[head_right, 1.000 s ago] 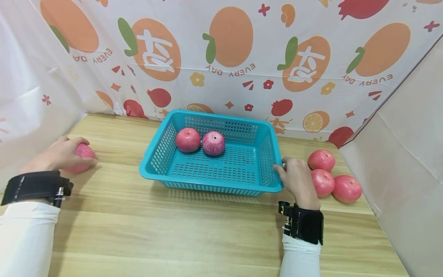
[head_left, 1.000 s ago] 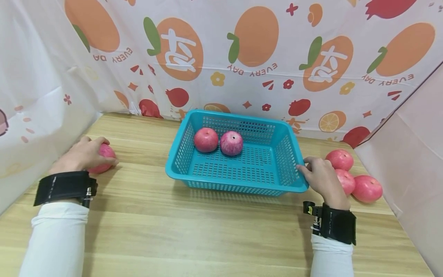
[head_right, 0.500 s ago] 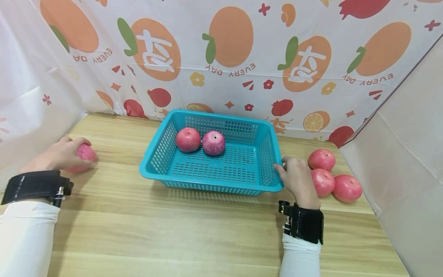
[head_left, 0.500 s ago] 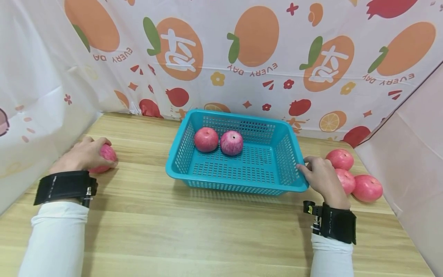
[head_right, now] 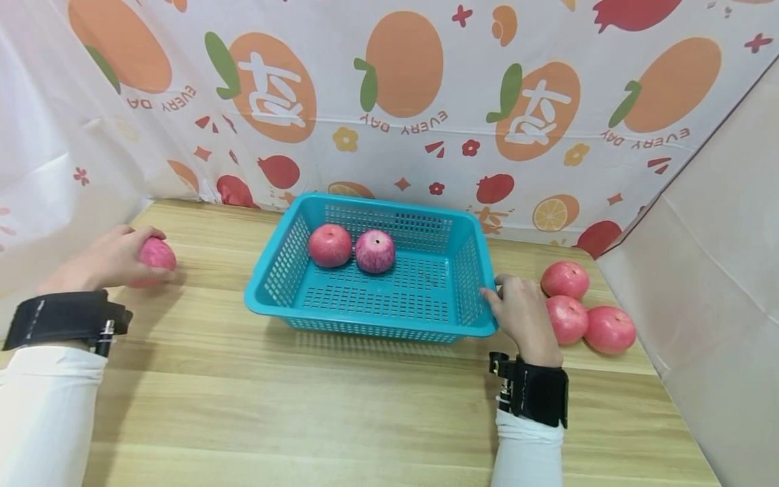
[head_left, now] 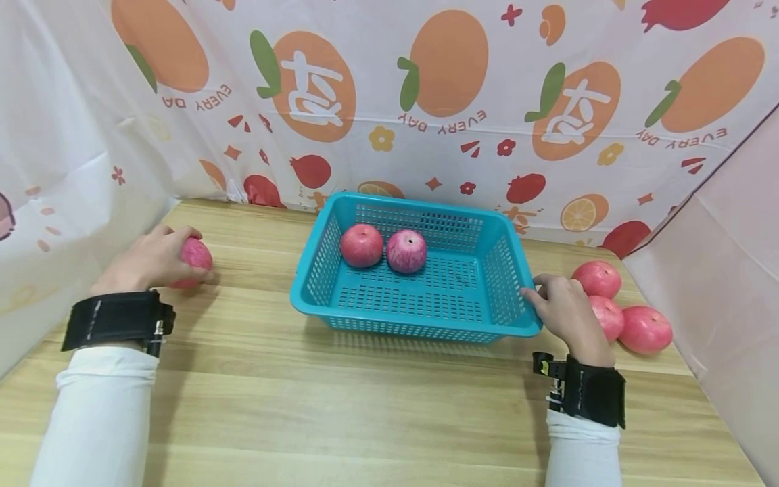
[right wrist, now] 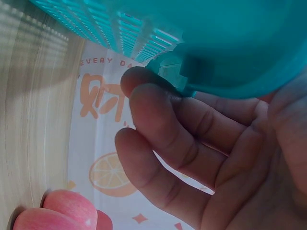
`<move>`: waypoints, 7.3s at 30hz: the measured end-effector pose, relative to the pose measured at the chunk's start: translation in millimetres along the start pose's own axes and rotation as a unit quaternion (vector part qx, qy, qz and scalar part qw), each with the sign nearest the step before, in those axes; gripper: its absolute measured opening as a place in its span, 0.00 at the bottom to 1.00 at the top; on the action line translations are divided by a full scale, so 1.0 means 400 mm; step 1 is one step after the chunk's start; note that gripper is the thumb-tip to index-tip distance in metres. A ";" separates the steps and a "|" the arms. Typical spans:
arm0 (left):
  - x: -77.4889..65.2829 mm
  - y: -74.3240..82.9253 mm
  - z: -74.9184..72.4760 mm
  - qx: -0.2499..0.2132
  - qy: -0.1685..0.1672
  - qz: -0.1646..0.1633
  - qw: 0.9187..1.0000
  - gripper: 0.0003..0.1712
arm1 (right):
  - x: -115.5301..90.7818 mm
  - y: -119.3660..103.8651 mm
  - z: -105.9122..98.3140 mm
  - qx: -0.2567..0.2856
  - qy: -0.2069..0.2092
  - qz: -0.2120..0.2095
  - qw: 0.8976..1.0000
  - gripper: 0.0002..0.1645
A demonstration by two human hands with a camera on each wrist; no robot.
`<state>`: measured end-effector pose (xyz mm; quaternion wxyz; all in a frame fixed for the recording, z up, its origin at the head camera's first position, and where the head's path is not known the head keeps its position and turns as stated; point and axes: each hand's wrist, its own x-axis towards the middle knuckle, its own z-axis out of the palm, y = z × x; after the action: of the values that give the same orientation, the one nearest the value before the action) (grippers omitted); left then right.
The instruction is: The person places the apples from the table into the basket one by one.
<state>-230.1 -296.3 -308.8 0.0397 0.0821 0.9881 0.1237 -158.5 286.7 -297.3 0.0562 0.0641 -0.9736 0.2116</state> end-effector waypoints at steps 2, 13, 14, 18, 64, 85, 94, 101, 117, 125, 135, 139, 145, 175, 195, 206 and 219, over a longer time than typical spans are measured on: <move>0.001 0.006 -0.002 0.001 0.001 0.000 1.000 0.54 | 0.001 0.000 0.000 -0.001 0.001 -0.001 1.000 0.23; 0.020 0.032 -0.017 -0.008 0.019 0.007 1.000 0.44 | -0.001 -0.001 -0.001 0.005 -0.007 0.004 1.000 0.24; 0.022 0.036 -0.019 -0.009 0.021 0.007 1.000 0.44 | -0.001 -0.001 -0.001 0.005 -0.007 0.004 1.000 0.24; 0.030 0.054 -0.026 -0.014 0.036 0.011 0.999 0.44 | -0.001 -0.002 -0.001 0.009 -0.008 0.005 1.000 0.24; 0.071 0.192 -0.068 0.020 0.104 0.034 0.994 0.44 | -0.002 -0.001 0.001 0.004 0.001 -0.001 1.000 0.24; 0.096 0.253 -0.096 0.012 0.090 0.047 0.995 0.51 | -0.001 -0.001 -0.002 0.003 0.005 -0.006 1.000 0.23; 0.097 0.282 -0.099 0.021 0.098 0.065 0.993 0.43 | -0.002 -0.002 -0.002 0.009 -0.004 0.000 1.000 0.24; 0.100 0.300 -0.101 0.013 0.110 0.076 0.991 0.41 | -0.001 0.002 0.005 0.004 0.006 -0.009 1.000 0.23; 0.115 0.349 -0.110 0.004 0.119 0.084 0.989 0.45 | 0.001 0.004 0.008 0.002 0.014 -0.012 1.000 0.22; 0.122 0.375 -0.117 0.018 0.121 0.090 0.988 0.46 | 0.002 0.004 0.009 0.003 0.017 -0.011 1.000 0.22; 0.134 0.419 -0.123 0.034 0.102 0.104 0.989 0.45 | 0.001 0.004 0.007 -0.001 0.017 -0.009 1.000 0.22; 0.137 0.433 -0.121 0.032 0.101 0.115 0.988 0.44 | 0.000 0.005 0.007 -0.001 0.016 -0.011 1.000 0.22; 0.143 0.447 -0.119 0.021 0.105 0.127 0.986 0.43 | 0.000 0.003 0.004 0.003 0.013 -0.011 1.000 0.22; 0.166 0.541 -0.098 0.024 0.102 0.174 0.979 0.42 | -0.005 0.000 0.003 0.006 0.009 -0.003 1.000 0.23; 0.177 0.607 -0.085 0.011 0.084 0.182 0.980 0.42 | -0.006 0.000 0.007 0.003 0.009 -0.004 1.000 0.23; 0.184 0.638 -0.076 0.024 0.089 0.196 0.976 0.41 | -0.006 -0.001 0.008 0.006 0.009 -0.001 1.000 0.23; 0.197 0.679 -0.059 0.031 0.088 0.219 0.971 0.42 | -0.004 0.004 0.008 0.006 0.016 -0.009 1.000 0.22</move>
<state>-268.7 -28.6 -222.5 -0.0783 0.2861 0.9491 0.1056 -157.6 286.8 -301.1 0.0730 0.0697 -0.9707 0.2181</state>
